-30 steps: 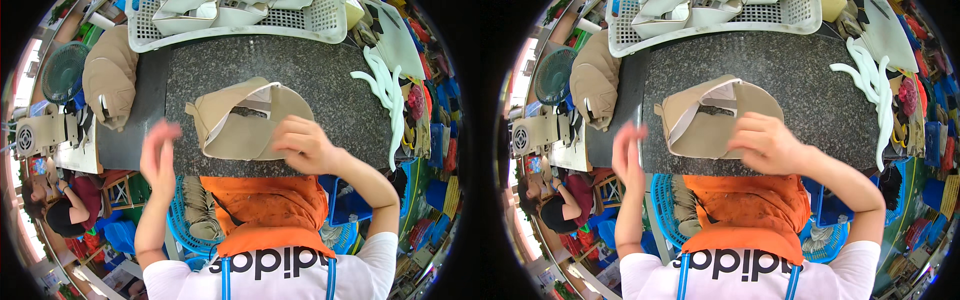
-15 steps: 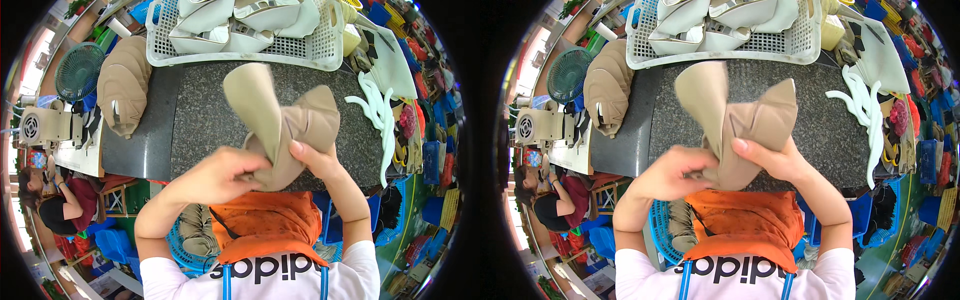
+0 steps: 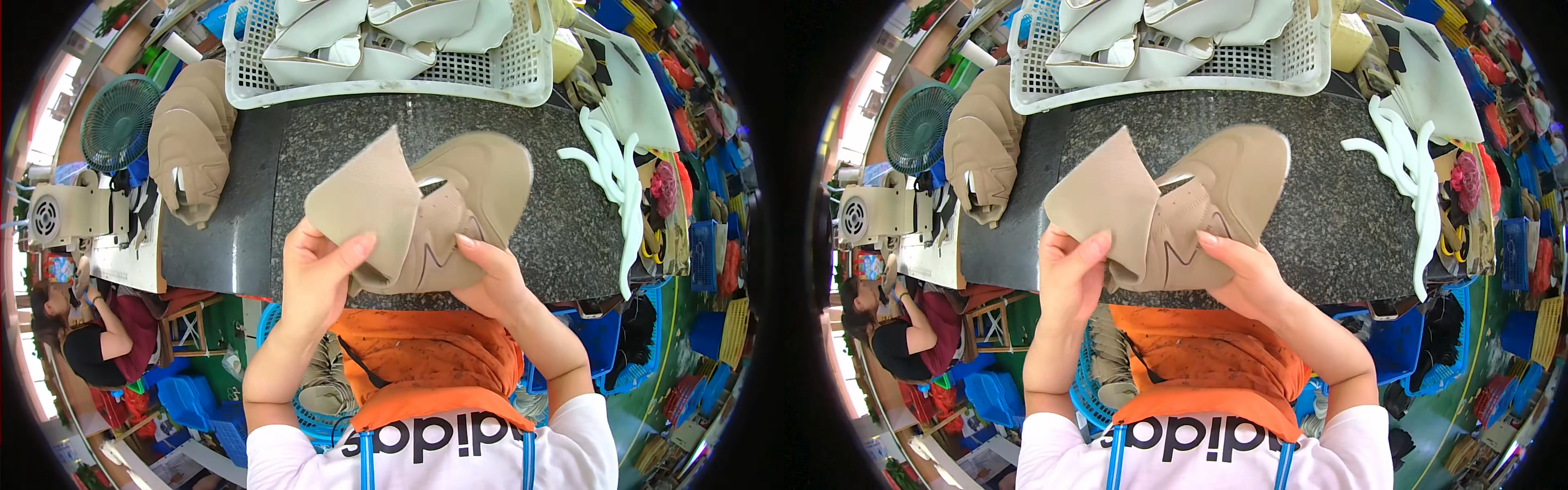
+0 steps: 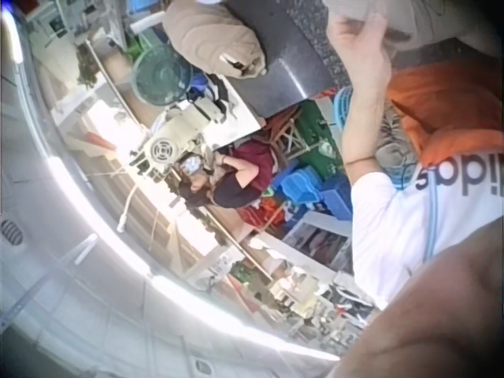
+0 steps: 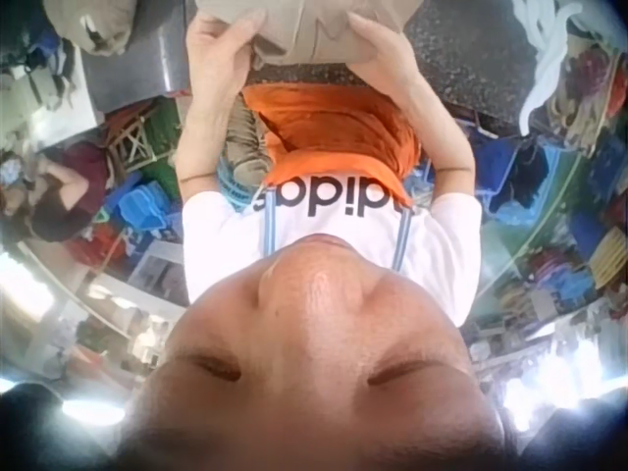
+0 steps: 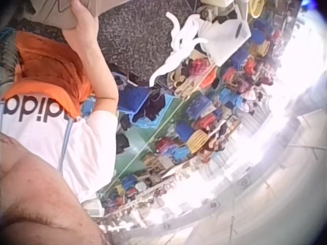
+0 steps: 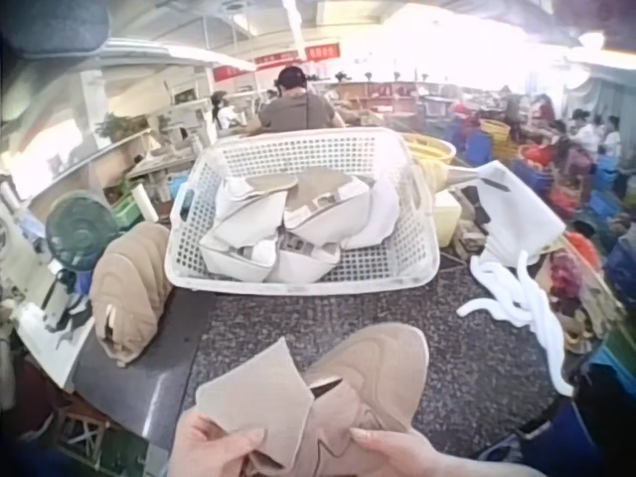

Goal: The person assembles shoe uppers by inserting foam padding strips into collar linings and fitting the assembled linings into the shoe uppers by hand.

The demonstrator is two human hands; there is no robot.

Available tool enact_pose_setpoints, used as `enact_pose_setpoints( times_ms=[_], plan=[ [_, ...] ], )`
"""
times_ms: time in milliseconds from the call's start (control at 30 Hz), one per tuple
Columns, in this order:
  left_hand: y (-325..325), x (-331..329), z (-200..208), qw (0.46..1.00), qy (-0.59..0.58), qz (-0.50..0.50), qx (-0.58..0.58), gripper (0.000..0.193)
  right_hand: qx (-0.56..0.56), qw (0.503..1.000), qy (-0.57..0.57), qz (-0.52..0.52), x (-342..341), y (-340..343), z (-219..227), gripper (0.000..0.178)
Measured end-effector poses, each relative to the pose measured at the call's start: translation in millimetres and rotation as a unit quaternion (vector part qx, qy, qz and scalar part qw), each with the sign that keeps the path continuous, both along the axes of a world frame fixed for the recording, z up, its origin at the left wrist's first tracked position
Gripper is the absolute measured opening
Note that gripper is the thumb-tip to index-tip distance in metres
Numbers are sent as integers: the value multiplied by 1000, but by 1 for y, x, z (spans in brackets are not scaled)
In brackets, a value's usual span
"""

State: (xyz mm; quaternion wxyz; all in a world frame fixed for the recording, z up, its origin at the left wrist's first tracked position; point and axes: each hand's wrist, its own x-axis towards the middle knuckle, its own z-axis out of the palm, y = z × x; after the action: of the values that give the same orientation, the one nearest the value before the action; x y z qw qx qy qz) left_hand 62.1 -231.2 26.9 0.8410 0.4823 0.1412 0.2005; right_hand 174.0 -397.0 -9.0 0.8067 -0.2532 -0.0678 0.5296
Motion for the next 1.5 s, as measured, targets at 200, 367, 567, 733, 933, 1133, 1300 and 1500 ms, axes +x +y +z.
enact_pose_setpoints(
  times_ms=[200, 367, 567, 733, 933, 1133, 1300, 1500],
  plan=[
    [-16, 10, -24, 992, 82, -53, 77, 28, 23, 995, 9, 92, 7, -15, -29, 68],
    [-22, 20, -28, 997, 55, 51, -12, 24, -1, 998, -33, 50, 17, -18, -8, 66],
    [-30, 23, -31, 998, 22, 42, -34, 37, -180, 943, -273, -62, 7, -23, 14, 56],
    [-4, 25, -25, 979, 58, -145, 129, 43, -156, 943, -282, -84, 13, -29, 9, 51],
    [-13, 39, -28, 985, 110, 57, 120, 14, -96, 957, -219, -166, 2, -17, -4, 44],
    [-36, 9, -21, 787, -16, 52, 615, 24, -79, 963, -177, -186, 3, -19, 2, 40],
    [-17, 20, -4, 893, 98, -342, 276, 21, -74, 958, -253, -109, 5, -29, 12, 38],
    [-32, 15, 2, 896, 68, -52, 435, 21, -87, 924, -334, -162, 7, -25, 3, 47]
  ],
)
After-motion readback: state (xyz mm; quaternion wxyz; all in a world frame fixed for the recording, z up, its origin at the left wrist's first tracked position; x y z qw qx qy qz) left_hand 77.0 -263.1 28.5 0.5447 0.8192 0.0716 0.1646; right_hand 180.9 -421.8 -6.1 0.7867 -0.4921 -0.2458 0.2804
